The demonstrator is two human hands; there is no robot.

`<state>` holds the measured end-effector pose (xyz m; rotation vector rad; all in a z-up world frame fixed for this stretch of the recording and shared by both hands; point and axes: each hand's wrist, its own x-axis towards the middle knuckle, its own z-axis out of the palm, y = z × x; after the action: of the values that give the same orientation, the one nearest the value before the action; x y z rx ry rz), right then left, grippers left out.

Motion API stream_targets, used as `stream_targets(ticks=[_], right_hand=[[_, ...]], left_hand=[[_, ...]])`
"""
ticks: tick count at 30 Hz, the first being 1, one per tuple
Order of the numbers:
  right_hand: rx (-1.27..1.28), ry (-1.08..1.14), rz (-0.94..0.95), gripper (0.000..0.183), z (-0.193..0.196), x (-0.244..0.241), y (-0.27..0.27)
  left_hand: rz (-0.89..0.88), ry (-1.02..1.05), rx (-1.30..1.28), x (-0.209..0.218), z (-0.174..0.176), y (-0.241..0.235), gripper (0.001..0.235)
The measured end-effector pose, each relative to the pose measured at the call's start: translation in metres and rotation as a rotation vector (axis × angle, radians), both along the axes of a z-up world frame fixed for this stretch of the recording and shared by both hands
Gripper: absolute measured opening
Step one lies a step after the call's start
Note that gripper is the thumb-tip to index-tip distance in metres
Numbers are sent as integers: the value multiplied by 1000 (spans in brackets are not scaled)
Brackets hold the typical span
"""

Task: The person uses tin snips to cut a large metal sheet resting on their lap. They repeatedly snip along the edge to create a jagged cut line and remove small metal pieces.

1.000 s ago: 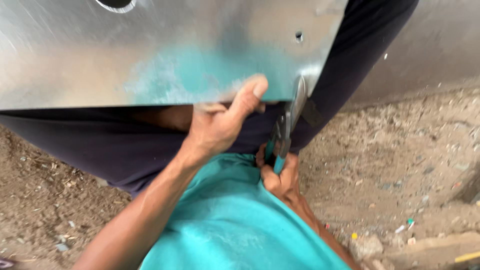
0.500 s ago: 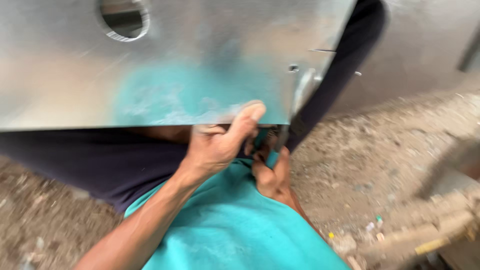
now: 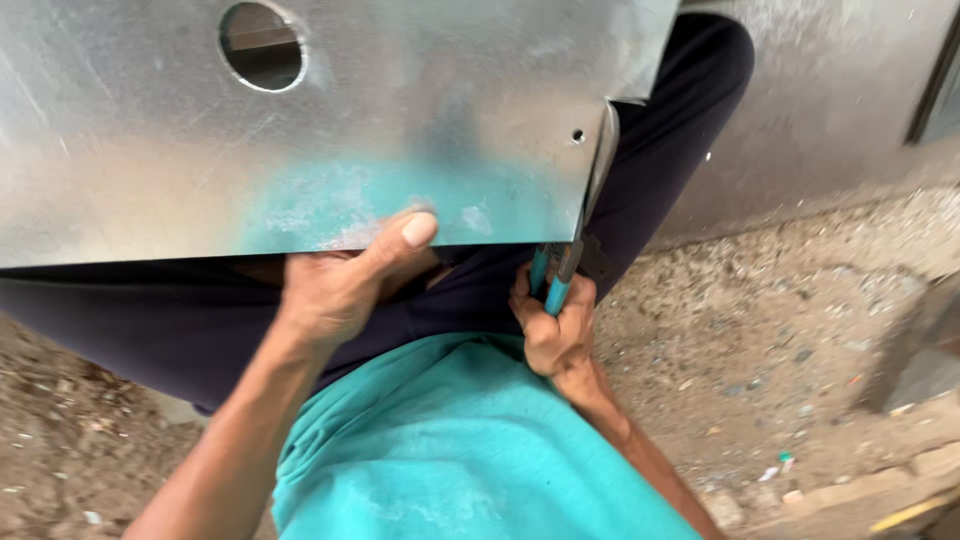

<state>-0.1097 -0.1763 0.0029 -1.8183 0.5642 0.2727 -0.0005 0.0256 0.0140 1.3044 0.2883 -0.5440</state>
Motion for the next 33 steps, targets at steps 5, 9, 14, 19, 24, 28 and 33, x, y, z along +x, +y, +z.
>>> stream_targets(ticks=[5,9,14,19,24,28,33], right_hand=[[90,248,40,39,29,-7,-27],[519,267,-174,65,46,-14,-8],[594,125,-273,59,37,3,34],[475,150,-288,49,31,15,46],[449,77,-294,38,27,14,46],[460,41,-384,31,16,11,50],[577,133,-225,32,17,-12,37]], left_hand=[[5,-49,114,21,8,5,25],[-101,-68,15,34,0,-59,25],[-210,57,-49,44,-1,-102,31],[-251,140,-80,41,-8,-100,38],[-252,101,-104,36,-20,-99,41],[-219,86,-169,39,-17,-103,41],[-419,155,23,50,7,-94,39]])
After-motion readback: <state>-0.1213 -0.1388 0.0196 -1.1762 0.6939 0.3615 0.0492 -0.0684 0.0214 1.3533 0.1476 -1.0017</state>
